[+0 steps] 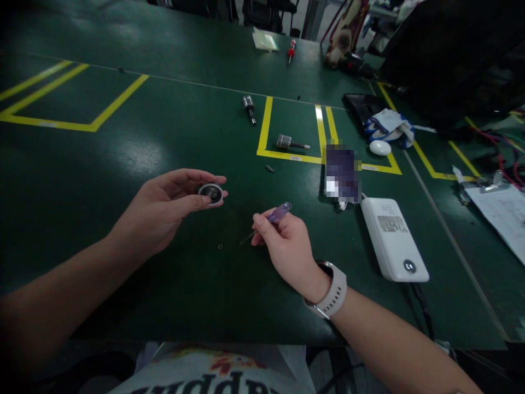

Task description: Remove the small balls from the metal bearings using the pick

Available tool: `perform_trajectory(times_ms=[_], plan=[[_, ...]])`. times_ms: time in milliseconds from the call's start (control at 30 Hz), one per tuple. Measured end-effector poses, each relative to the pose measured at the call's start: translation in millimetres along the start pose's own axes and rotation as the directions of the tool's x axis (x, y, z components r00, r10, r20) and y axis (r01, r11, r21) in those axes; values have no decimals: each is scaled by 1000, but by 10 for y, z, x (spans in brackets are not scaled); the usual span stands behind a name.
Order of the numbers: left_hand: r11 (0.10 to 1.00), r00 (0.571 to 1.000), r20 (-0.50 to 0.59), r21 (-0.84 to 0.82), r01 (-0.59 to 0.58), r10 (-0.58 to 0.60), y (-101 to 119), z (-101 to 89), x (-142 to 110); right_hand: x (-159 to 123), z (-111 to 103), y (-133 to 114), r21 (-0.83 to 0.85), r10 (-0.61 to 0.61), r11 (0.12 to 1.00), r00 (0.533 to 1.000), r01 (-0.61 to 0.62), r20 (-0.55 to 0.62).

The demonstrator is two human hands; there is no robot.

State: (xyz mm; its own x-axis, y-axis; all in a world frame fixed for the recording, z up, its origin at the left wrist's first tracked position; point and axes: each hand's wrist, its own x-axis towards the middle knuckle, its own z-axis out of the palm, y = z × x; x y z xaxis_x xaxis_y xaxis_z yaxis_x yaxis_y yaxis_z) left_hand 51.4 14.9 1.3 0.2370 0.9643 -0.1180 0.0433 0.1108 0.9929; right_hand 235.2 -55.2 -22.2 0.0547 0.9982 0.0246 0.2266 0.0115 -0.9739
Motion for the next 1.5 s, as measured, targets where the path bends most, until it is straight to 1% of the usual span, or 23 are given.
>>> perform_trajectory(times_ms=[67, 133, 167, 233, 300, 367, 400, 467, 533, 600, 700, 833, 967, 1133, 1267, 1333, 1367, 1400, 1433, 1467, 1500], plan=[[1000, 1000, -7, -2, 7, -7, 7, 5, -5, -50, 7, -37, -125, -114, 986, 993, 114, 9], [1000, 1000, -7, -5, 9, -9, 8, 5, -8, -103, 17, -55, -200, -243, 949, 969, 245, 35], [1000, 1000, -4, -7, 5, -6, 6, 4, -9, -126, 21, -53, -199, -296, 933, 954, 299, 47], [1000, 1000, 4, -9, -7, 7, 1, 3, -11, -156, 24, -33, -145, -386, 911, 922, 387, 40], [1000, 1000, 13, -2, -17, 17, -1, 7, -16, -167, 18, -12, -87, -458, 886, 889, 456, -5], [1000, 1000, 24, 18, -13, 13, 6, 20, -29, -164, 6, -7, -91, -527, 848, 849, 522, -42], [999, 1000, 28, 32, -11, 10, 14, 29, -38, -158, 0, -13, -114, -558, 826, 829, 552, -32], [998, 999, 35, 68, -11, 9, 35, 47, -61, -143, -7, -35, -171, -609, 778, 793, 604, 29], [994, 999, 48, 111, -18, 12, 57, 61, -84, -127, -5, -60, -209, -634, 741, 767, 638, 94], [989, 998, 65, 148, -25, 16, 72, 69, -102, -114, 8, -78, -228, -644, 721, 754, 654, 126], [983, 996, 89, 178, -40, 24, 77, 74, -116, -103, 32, -89, -253, -642, 714, 755, 652, 134], [981, 995, 85, 183, -59, 44, 60, 88, -125, -102, 48, -83, -285, -645, 703, 753, 652, 130], [982, 995, 76, 172, -74, 61, 46, 103, -124, -109, 49, -75, -307, -671, 661, 722, 685, 168], [985, 998, 49, 166, -53, 46, 66, 101, -122, -119, 45, -98, -356, -701, 594, 681, 722, 213], [986, 999, 40, 164, -42, 36, 78, 108, -130, -130, 46, -122, -374, -700, 576, 675, 727, 234], [987, 999, 42, 158, -40, 33, 70, 110, -126, -138, 52, -124, -346, -695, 598, 683, 723, 226], [987, 999, 42, 154, -35, 29, 63, 105, -119, -141, 56, -120, -312, -688, 629, 696, 712, 205], [989, 999, 37, 147, -32, 26, 54, 96, -108, -141, 60, -111, -264, -668, 679, 726, 685, 164], [990, 999, 27, 137, -30, 27, 44, 82, -93, -138, 64, -96, -199, -630, 745, 769, 637, 104], [992, 999, 15, 126, -30, 28, 35, 64, -75, -131, 67, -76, -112, -569, 814, 821, 570, 39], [993, 1000, 3, 112, -30, 29, 26, 43, -56, -118, 69, -50, -9, -481, 877, 877, 481, -10]])
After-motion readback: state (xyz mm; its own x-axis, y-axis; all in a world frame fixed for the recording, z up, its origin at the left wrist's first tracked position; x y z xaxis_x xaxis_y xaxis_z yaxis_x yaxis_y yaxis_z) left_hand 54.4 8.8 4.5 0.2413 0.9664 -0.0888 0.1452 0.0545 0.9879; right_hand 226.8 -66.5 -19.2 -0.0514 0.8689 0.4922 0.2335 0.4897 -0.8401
